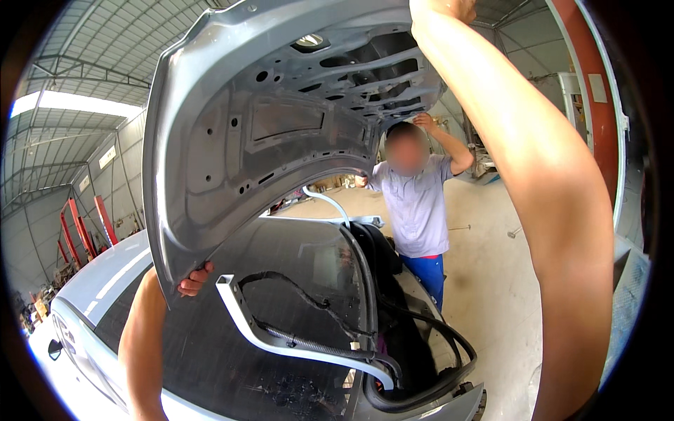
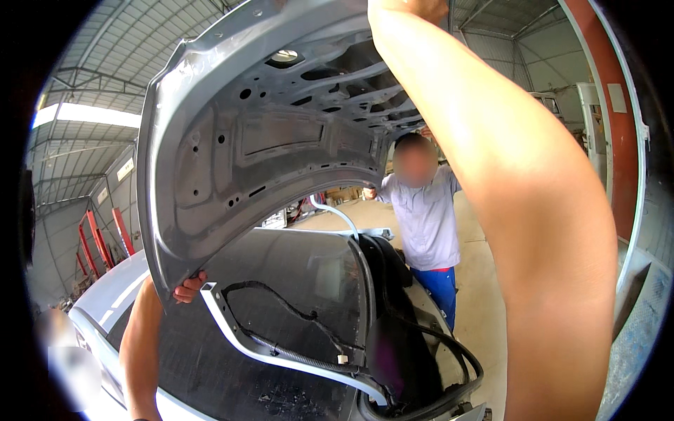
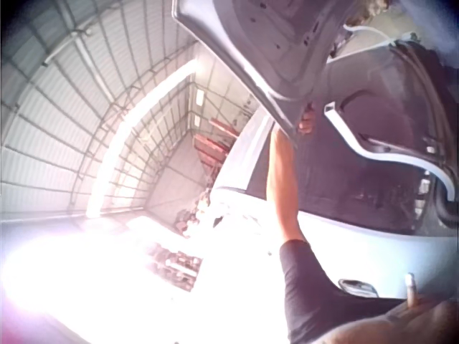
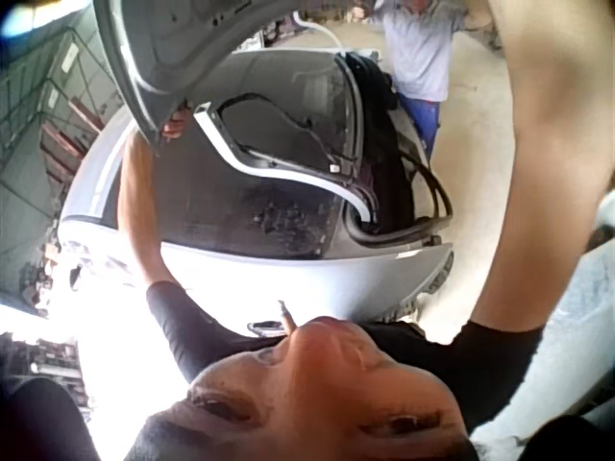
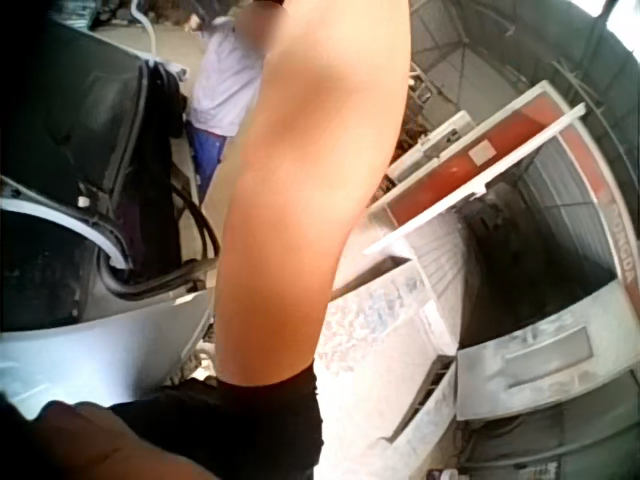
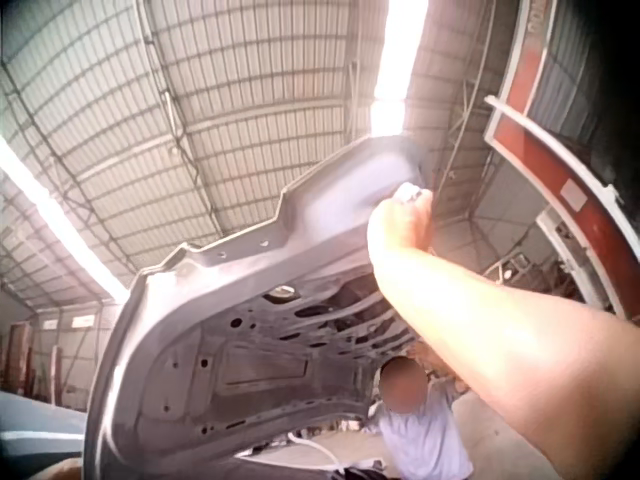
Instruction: The person and a coworker lift a detached car trunk lid and align it over the rear of a silver hatchback. They repeatedly raise and lower the lid to check fit and alignment, then hold it in place while the coworker works on the rear hatch area. The lid remains unfastened at the end of the clip.
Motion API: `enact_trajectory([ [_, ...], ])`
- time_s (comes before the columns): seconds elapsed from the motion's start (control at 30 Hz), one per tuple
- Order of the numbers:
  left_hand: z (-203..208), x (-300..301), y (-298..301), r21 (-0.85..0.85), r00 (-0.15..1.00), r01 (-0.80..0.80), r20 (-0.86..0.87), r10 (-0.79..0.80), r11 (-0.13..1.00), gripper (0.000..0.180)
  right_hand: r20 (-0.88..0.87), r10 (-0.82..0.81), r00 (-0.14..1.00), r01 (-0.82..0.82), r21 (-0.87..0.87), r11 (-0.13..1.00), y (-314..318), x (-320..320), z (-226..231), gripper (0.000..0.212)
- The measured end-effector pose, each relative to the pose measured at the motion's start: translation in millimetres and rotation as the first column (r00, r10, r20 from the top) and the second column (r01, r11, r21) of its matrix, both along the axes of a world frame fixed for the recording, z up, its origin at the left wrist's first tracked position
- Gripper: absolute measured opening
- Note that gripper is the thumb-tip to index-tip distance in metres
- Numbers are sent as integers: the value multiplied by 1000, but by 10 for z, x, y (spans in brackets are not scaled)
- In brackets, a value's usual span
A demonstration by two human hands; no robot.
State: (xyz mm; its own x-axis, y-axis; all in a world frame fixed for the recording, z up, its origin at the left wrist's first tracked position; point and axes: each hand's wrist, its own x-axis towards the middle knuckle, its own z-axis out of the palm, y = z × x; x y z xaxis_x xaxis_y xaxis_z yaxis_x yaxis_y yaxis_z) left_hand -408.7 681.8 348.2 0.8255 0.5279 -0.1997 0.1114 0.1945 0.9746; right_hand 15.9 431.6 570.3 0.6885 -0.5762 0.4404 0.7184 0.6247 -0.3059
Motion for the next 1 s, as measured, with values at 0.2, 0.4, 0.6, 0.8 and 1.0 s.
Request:
enact_trajectory([
  [0.2, -34, 170, 10, 5, 999, 35, 9, -35, 999, 44, 35, -32, 999, 31, 11, 999, -187, -73, -153, 26],
  [0.4, -91, 240, 82, -14, 999, 33, 5, -33, 999, 44, 12, -27, 1000, 27, -27, 999, -120, 19, -147, 29],
  [0.6, -87, 165, 36, -25, 1000, -6, -4, 6, 1000, 45, -51, 47, 998, -49, -55, 997, -143, -223, -295, 33],
  [0.8, -144, 270, 73, -34, 1000, 15, 5, -15, 999, 45, 35, 23, 999, -24, 13, 1000, -88, 17, -172, 29],
  [1.0, -194, 188, -41, -41, 998, -58, -4, 58, 997, 45, -29, 76, 997, -76, 16, 997, 78, 127, -186, 26],
])
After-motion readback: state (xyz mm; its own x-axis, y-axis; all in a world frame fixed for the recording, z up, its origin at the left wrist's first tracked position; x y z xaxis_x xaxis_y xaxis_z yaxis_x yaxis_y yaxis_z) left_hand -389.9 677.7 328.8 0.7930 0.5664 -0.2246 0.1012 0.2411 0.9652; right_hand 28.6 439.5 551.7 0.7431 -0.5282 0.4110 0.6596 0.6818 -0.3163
